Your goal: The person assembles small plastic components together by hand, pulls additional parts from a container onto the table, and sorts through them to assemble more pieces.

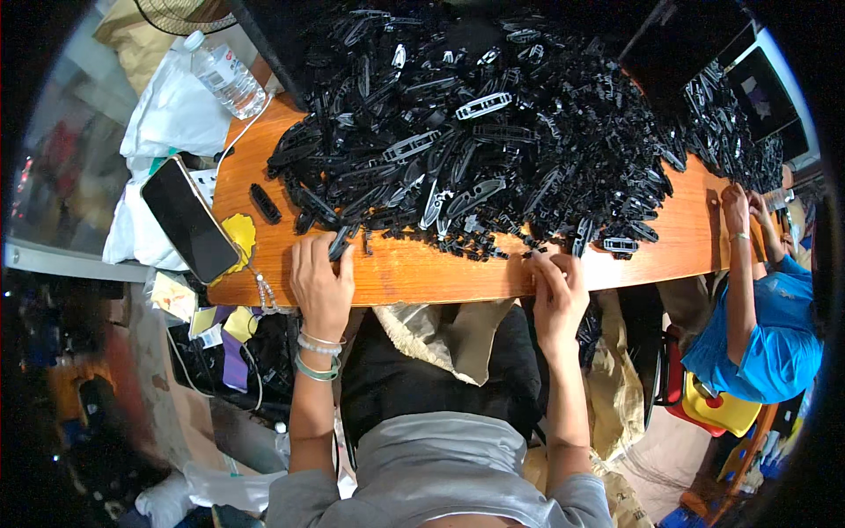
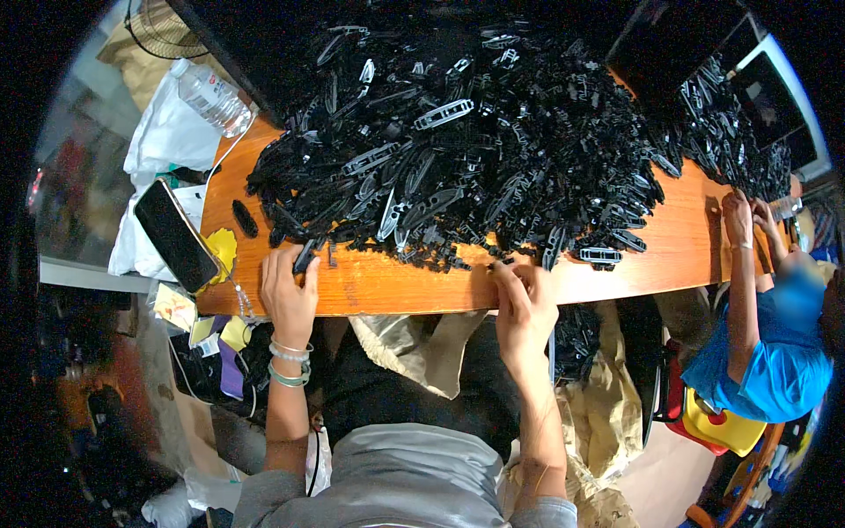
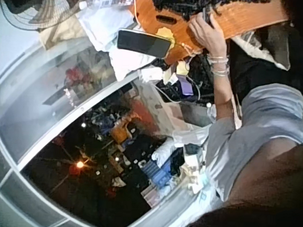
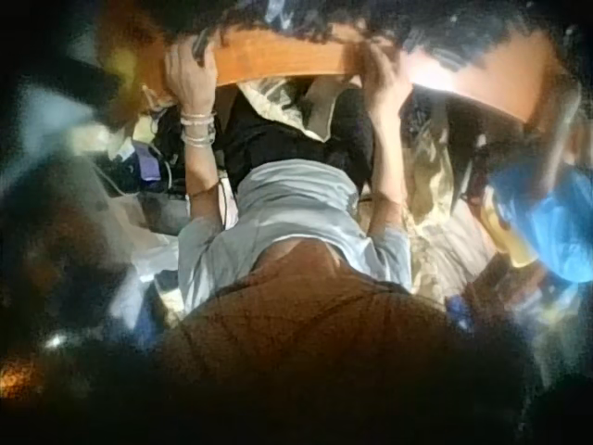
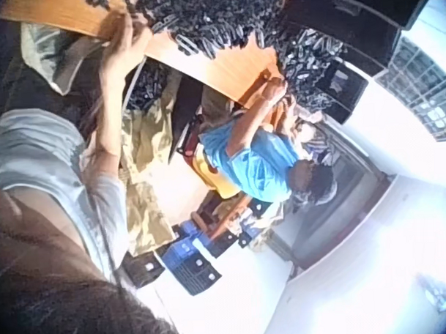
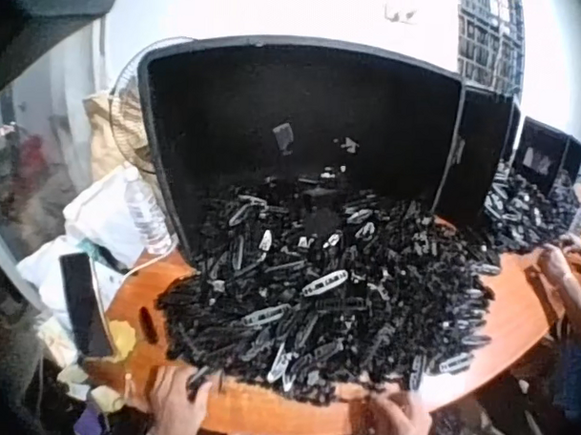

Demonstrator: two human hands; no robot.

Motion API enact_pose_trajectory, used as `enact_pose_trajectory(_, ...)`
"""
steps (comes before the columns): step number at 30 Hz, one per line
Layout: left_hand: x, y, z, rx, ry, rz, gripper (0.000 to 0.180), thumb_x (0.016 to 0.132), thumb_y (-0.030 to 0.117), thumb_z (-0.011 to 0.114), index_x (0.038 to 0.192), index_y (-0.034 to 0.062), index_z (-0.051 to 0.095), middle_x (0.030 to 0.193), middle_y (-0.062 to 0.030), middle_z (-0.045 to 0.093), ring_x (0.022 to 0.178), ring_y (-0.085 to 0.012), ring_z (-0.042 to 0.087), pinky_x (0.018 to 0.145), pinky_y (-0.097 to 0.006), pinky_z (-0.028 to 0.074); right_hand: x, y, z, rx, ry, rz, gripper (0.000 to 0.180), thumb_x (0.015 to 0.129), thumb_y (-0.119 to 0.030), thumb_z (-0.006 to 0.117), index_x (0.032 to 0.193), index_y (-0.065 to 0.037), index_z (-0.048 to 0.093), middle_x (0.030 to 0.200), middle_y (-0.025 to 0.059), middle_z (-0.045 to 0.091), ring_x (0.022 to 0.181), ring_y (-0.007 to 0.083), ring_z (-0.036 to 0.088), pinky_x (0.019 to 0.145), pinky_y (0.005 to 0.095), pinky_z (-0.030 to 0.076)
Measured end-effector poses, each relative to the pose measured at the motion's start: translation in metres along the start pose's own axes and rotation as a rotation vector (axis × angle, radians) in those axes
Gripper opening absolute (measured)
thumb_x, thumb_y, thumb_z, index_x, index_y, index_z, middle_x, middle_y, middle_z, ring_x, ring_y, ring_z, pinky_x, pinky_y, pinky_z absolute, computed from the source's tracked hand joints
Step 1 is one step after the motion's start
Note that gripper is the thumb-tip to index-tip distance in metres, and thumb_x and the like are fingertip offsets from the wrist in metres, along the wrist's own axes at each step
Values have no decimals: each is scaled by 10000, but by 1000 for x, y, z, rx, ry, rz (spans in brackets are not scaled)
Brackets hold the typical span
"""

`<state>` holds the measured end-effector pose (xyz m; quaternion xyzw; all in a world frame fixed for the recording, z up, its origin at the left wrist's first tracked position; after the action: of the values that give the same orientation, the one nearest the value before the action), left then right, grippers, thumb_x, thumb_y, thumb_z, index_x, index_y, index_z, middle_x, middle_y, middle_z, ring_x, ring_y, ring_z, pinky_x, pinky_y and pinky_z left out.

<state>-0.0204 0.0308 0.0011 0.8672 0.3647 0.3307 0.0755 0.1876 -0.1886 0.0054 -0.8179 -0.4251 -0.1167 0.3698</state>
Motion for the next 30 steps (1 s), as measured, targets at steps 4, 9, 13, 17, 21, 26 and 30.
enact_pose_trajectory(4, -9, -4, -6, -137, -16, -84, 209, 741, 13, 673, 924, -6, 573, 847, -140, 540, 782, -316, 539, 685, -397, 446, 12, 4, 4, -98, -32, -120, 232, 757, 41, 675, 966, -60, 675, 862, 90, 553, 726, 223, 571, 602, 302, 469)
enact_pose_trajectory(9, -26, -5, -17, -294, 28, -242, 193, 758, -23, 642, 939, -21, 578, 842, -98, 562, 739, -223, 558, 642, -324, 459, -1, 6, 3, 59, 128, -112, 229, 746, 45, 674, 957, -20, 612, 928, 117, 596, 782, 271, 581, 668, 345, 477)
enact_pose_trajectory(13, -37, -13, -16, -744, -4, -528, 189, 828, 2, 626, 1007, -45, 586, 826, -65, 605, 678, -127, 565, 566, -247, 457, -18, -3, 9, 385, 89, 227, 188, 827, 74, 609, 1008, 26, 603, 942, 121, 608, 761, 165, 623, 661, 267, 511)
enact_pose_trajectory(17, -44, 6, -15, -1148, -116, -637, 200, 860, -38, 588, 1059, -53, 603, 779, -88, 628, 617, -118, 608, 535, -220, 513, -31, -19, 31, 1085, -71, 545, 163, 875, 60, 567, 1033, 77, 602, 942, 116, 628, 776, 213, 668, 687, 284, 558)
enact_pose_trajectory(21, -50, 44, -9, -1280, -427, -536, 270, 818, -73, 634, 1083, -56, 589, 850, -117, 646, 699, -151, 655, 592, -251, 556, -36, -28, 32, 1236, -137, 623, 158, 833, 70, 618, 990, 63, 635, 938, 104, 613, 820, 189, 653, 727, 265, 533)
enact_pose_trajectory(26, -51, 71, 0, -1253, -563, -386, 283, 839, -82, 604, 1120, -75, 575, 952, -136, 645, 778, -183, 678, 679, -267, 578, -30, -55, 19, 1007, -189, 436, 158, 759, 38, 695, 913, 7, 711, 901, 84, 622, 828, 160, 573, 738, 247, 458)
enact_pose_trajectory(30, -50, 77, -3, -1291, -636, -365, 254, 861, -54, 590, 1113, -80, 570, 974, -141, 650, 830, -201, 682, 711, -272, 574, -29, -64, 17, 847, -158, 337, 172, 721, 36, 708, 885, -15, 720, 853, 66, 620, 810, 169, 541, 732, 266, 430)
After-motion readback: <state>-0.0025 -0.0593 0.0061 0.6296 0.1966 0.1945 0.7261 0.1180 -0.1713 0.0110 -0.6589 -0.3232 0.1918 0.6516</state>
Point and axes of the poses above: each hand's wrist, its own x-axis towards the middle knuckle, its own z-axis out of the palm, y = z × x, the point moved 4 cm from there along x, towards the middle knuckle
